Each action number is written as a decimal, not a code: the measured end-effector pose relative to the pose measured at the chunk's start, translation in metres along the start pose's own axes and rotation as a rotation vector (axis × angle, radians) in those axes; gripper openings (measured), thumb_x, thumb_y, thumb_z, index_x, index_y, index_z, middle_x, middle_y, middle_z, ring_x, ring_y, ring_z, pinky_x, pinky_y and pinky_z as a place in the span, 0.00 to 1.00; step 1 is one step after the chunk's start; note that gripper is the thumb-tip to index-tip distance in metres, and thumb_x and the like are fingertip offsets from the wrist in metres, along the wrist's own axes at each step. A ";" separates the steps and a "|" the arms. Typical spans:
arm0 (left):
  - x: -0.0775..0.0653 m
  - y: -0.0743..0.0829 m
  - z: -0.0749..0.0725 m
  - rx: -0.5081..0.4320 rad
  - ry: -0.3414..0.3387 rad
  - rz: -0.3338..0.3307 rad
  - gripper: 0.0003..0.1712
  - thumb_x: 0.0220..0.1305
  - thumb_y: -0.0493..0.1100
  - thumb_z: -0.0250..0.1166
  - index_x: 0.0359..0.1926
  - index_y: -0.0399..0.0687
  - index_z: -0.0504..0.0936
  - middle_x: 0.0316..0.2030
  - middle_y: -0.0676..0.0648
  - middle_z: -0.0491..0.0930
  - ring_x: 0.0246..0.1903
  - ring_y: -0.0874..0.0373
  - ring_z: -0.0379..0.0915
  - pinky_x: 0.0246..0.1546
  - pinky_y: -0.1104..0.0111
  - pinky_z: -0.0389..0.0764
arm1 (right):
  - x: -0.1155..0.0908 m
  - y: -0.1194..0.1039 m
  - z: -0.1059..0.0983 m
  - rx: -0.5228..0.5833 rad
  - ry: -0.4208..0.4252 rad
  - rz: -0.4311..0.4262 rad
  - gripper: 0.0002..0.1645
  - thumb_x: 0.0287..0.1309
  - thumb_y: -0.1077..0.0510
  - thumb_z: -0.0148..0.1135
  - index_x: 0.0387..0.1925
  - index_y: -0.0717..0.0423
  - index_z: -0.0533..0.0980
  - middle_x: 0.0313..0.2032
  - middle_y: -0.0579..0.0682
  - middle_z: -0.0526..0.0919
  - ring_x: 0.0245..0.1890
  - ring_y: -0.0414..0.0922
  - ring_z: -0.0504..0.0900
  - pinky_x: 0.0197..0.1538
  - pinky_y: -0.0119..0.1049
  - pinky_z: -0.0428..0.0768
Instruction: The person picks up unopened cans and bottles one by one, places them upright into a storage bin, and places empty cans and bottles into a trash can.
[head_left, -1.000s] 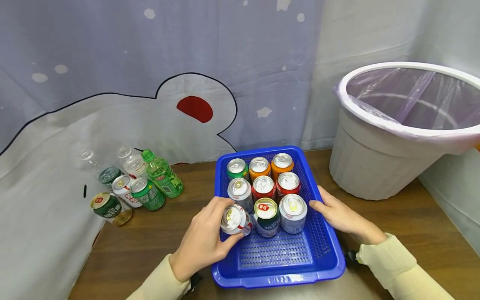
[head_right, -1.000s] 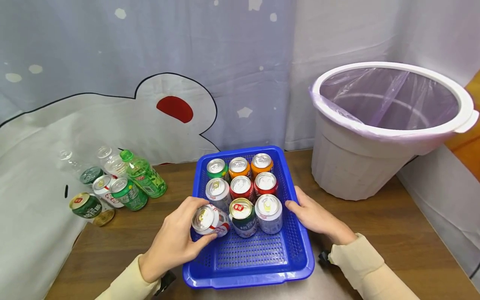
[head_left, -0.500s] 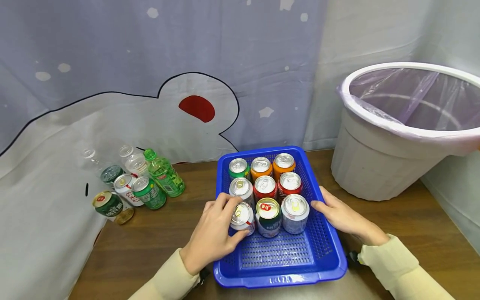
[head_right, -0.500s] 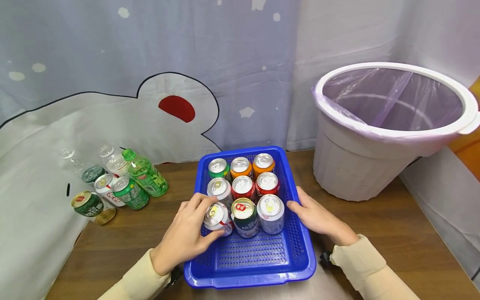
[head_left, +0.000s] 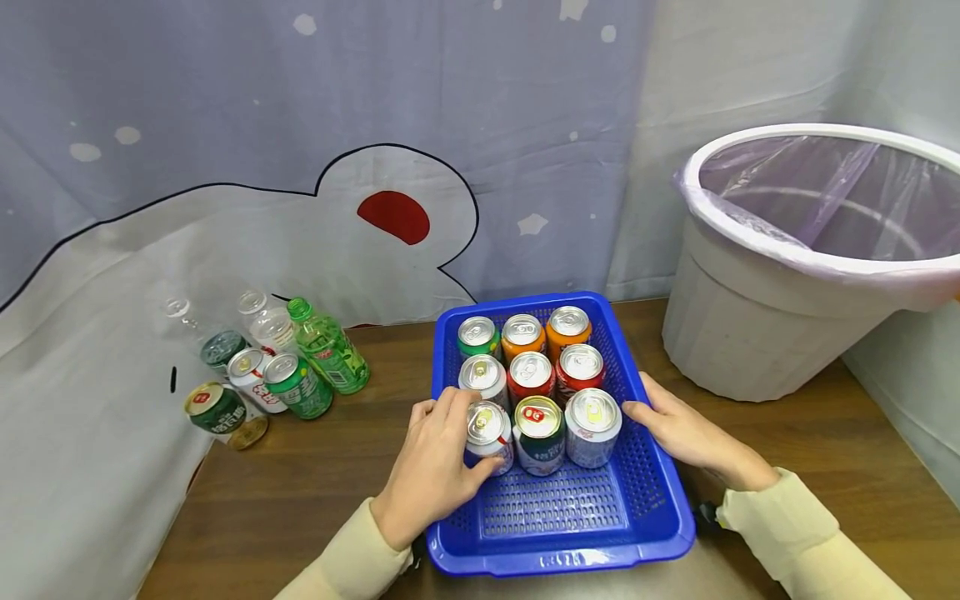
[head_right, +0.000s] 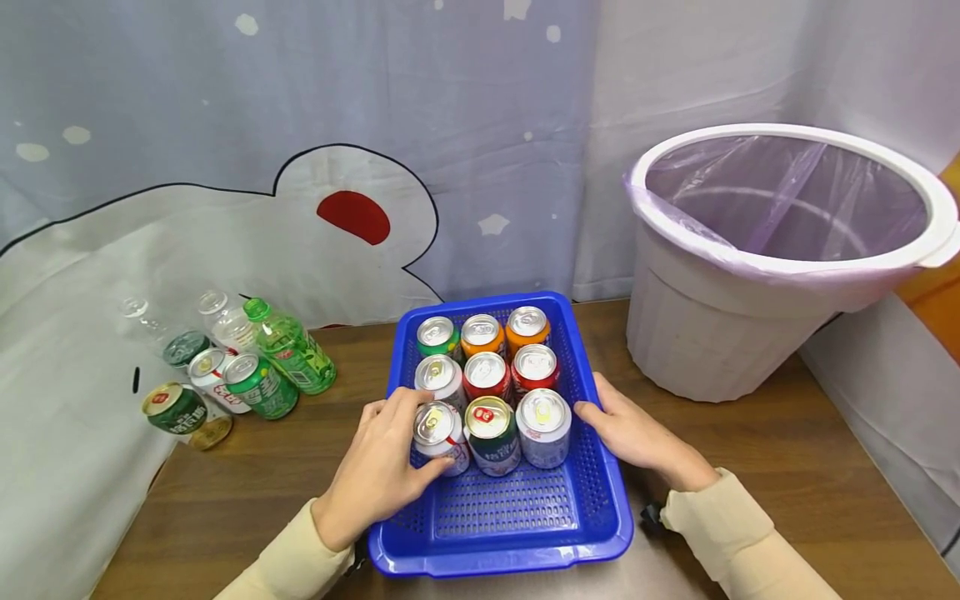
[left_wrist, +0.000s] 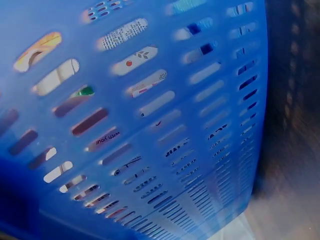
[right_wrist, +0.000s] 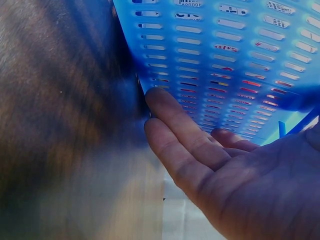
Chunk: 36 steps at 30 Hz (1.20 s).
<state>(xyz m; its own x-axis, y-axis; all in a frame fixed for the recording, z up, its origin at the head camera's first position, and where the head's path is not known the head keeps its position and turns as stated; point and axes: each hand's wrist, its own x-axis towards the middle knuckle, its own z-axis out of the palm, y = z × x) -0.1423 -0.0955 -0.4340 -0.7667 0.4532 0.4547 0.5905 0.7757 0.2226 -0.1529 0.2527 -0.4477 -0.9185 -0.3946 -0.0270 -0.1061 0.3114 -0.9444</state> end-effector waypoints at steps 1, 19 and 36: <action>0.000 0.001 0.000 0.001 0.004 -0.013 0.48 0.40 0.57 0.87 0.60 0.47 0.74 0.47 0.49 0.77 0.47 0.54 0.78 0.56 0.54 0.73 | 0.000 0.000 0.000 -0.004 0.000 0.001 0.33 0.77 0.63 0.43 0.76 0.70 0.49 0.65 0.77 0.65 0.49 0.57 0.87 0.41 0.45 0.90; -0.001 0.001 0.004 -0.014 0.028 -0.066 0.49 0.37 0.58 0.88 0.61 0.50 0.75 0.48 0.49 0.75 0.48 0.54 0.78 0.58 0.53 0.73 | -0.001 0.003 0.000 0.007 0.001 0.009 0.31 0.77 0.62 0.43 0.74 0.71 0.50 0.63 0.78 0.66 0.48 0.56 0.87 0.41 0.45 0.90; 0.012 -0.040 -0.030 -0.217 0.215 -0.185 0.38 0.61 0.57 0.73 0.65 0.44 0.73 0.55 0.45 0.76 0.53 0.53 0.77 0.50 0.55 0.81 | 0.000 0.002 -0.001 0.017 -0.020 -0.017 0.31 0.78 0.63 0.43 0.74 0.72 0.49 0.63 0.79 0.64 0.47 0.56 0.87 0.40 0.45 0.90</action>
<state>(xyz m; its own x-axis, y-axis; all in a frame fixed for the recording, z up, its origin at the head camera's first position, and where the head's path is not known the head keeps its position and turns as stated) -0.1674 -0.1340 -0.4115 -0.8087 0.1934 0.5555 0.5042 0.7143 0.4854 -0.1537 0.2537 -0.4491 -0.9086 -0.4174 -0.0172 -0.1151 0.2896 -0.9502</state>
